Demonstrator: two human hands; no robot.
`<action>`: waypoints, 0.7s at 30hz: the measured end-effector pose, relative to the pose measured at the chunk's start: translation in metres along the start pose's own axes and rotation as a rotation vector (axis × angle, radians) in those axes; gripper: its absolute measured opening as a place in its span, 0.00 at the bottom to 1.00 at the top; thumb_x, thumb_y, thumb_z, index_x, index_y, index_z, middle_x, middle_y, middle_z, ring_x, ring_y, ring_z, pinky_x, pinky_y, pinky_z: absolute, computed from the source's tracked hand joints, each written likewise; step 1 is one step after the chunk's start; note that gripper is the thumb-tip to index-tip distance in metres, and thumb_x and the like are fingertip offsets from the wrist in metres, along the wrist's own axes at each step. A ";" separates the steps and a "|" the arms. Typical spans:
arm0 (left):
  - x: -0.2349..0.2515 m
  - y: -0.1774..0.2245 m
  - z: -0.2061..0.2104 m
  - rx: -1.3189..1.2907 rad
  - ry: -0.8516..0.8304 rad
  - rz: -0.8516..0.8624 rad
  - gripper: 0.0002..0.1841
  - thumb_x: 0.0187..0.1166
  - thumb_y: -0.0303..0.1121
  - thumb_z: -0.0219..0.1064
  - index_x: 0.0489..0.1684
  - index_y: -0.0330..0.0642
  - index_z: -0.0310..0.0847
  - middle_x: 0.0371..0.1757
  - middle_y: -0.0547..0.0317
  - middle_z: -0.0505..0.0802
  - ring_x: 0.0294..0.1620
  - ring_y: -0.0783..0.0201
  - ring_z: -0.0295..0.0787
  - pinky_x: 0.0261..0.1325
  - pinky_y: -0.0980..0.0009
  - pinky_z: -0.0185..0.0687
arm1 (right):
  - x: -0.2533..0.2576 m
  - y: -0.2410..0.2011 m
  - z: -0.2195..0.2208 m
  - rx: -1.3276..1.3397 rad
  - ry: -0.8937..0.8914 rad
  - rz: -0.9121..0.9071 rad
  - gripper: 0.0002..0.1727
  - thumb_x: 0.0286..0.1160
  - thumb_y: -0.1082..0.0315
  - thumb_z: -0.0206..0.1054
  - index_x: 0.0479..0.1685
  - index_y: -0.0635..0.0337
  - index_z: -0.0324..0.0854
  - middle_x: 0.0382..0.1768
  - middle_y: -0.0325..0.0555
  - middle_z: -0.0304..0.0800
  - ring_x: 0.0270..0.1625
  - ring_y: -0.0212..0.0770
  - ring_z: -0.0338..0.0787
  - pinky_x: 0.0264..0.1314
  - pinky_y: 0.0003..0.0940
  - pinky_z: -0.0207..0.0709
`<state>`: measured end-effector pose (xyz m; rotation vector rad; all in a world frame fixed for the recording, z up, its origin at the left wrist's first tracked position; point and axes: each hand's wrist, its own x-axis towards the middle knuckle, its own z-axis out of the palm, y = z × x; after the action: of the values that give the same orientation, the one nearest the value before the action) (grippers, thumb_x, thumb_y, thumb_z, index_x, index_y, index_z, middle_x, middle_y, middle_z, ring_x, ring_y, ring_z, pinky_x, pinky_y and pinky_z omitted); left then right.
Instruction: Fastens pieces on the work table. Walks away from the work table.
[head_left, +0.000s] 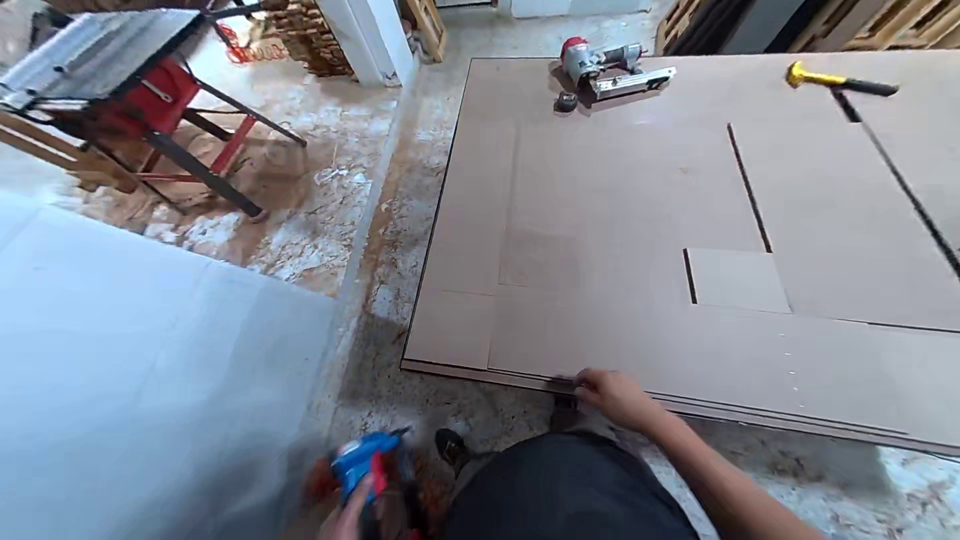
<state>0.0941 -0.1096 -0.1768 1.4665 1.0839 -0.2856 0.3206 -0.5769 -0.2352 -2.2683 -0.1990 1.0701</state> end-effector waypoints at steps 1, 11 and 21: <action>-0.004 0.020 0.038 0.071 0.057 -0.004 0.27 0.84 0.52 0.66 0.57 0.31 0.83 0.31 0.49 0.93 0.28 0.56 0.91 0.36 0.53 0.91 | 0.003 0.016 -0.019 0.243 0.039 0.018 0.24 0.86 0.50 0.60 0.70 0.55 0.82 0.53 0.48 0.94 0.53 0.43 0.94 0.63 0.48 0.85; 0.020 0.090 0.207 0.634 0.008 0.074 0.23 0.70 0.43 0.73 0.61 0.39 0.85 0.34 0.54 0.93 0.27 0.60 0.90 0.38 0.57 0.91 | 0.138 0.067 -0.135 -0.267 0.540 -0.254 0.49 0.77 0.28 0.54 0.93 0.49 0.58 0.92 0.51 0.59 0.91 0.55 0.64 0.91 0.63 0.54; 0.032 0.077 0.228 0.791 0.108 0.043 0.21 0.67 0.44 0.73 0.54 0.41 0.89 0.40 0.53 0.95 0.44 0.58 0.93 0.53 0.51 0.88 | 0.163 0.089 -0.116 -0.508 0.543 -0.333 0.47 0.80 0.24 0.35 0.92 0.41 0.64 0.95 0.40 0.55 0.96 0.47 0.51 0.96 0.61 0.38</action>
<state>0.2619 -0.2832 -0.2050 2.2208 1.0730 -0.6616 0.5032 -0.6406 -0.3368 -2.7435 -0.6493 0.2187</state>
